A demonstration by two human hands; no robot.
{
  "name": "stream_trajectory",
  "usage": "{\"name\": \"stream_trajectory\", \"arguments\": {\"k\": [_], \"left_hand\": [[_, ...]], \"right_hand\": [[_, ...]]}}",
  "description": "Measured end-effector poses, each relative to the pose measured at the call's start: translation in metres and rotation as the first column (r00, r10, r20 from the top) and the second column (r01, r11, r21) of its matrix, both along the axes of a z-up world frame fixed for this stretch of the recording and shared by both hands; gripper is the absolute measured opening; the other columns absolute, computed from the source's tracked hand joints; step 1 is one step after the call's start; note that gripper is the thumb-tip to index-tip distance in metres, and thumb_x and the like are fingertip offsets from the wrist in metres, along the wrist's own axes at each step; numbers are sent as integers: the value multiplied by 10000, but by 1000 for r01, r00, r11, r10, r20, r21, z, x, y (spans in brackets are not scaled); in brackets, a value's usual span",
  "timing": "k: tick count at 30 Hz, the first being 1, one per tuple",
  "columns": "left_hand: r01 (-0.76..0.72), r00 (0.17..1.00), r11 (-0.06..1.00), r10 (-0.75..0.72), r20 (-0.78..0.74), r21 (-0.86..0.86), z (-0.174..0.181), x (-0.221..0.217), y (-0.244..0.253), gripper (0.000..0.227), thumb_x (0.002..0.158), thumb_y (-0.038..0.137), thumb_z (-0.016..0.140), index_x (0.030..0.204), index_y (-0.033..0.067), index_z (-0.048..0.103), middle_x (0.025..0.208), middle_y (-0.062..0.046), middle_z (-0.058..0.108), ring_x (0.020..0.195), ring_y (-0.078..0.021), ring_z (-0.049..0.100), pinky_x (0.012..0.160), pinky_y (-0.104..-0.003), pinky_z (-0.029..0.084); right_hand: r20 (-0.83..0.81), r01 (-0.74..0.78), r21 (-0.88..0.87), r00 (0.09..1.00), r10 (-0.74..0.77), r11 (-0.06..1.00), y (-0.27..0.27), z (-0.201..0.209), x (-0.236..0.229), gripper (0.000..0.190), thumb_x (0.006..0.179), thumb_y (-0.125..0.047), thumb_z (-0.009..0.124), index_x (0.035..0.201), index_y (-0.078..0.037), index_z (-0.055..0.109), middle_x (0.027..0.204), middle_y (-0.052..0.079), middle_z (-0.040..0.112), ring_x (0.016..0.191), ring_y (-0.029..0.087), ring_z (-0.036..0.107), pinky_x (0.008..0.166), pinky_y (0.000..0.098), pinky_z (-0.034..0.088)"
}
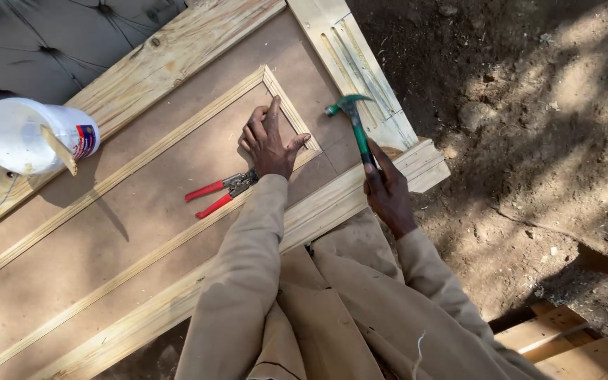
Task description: The person fits thin wooden molding strips into the recessed panel of a wooden door frame lying on the ground, trims and positions the strips, applies glue from a white container using a stick, and nails the strips in place with a hammer while pulling nails with pincers.
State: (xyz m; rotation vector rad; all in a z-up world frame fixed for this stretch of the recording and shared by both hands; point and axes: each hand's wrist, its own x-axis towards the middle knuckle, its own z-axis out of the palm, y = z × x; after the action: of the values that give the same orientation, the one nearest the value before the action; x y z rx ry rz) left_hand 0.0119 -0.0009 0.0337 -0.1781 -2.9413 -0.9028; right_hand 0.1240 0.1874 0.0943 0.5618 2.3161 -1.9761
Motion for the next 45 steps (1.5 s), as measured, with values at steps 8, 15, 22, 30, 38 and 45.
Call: {"name": "stream_trajectory", "arguments": {"k": [8,15,22,30,38,45], "left_hand": [[107,991,981,-91,103,-161,4,0,-1,502,781,609,514,1229,394,448,1375,51,254,1192,-230,274,922,-438,259],[-27,992,987,46,117,-159,9,-6,16,443,748,498,647,1124,347,468,1379,70,277,1184,-235,303,867,-465,305],[-84,989,977,106,102,-194,0,-10,17,683,665,501,700,1252,337,391,1384,108,258,1168,-194,318,877,-434,333],[-99,985,983,119,125,-155,4,-12,20,680,651,413,739,1238,325,407,1368,98,279,1162,-214,322,865,-444,335],[-125,982,984,142,128,-130,4,-10,21,665,665,422,705,1242,309,394,1359,83,294,1160,-218,332,859,-432,343],[-639,756,709,650,-76,-298,-5,-28,84,342,574,165,639,837,52,452,780,-98,478,716,-258,513,632,-367,421]], "right_hand": [[-19,-85,-19,996,84,996,-25,4,-62,379,971,-178,388,1343,-110,405,555,111,549,382,162,509,316,241,408],[-25,-120,-63,993,119,991,-33,3,-76,370,963,-205,414,1323,-120,436,544,115,557,368,170,512,295,244,405],[15,-90,-73,996,91,993,-36,4,-86,377,967,-199,405,1337,-132,419,537,108,542,377,167,500,318,259,401],[-34,-145,-27,989,144,989,-35,3,-92,367,968,-218,418,1330,-157,435,521,90,547,392,176,533,359,268,436],[64,-93,283,995,78,955,-22,22,-20,424,952,-303,401,1325,-101,427,555,141,569,514,260,590,491,400,447],[66,-89,700,996,59,709,-13,-14,32,351,922,-329,520,1074,-14,557,782,202,588,750,380,602,606,453,471]]}}
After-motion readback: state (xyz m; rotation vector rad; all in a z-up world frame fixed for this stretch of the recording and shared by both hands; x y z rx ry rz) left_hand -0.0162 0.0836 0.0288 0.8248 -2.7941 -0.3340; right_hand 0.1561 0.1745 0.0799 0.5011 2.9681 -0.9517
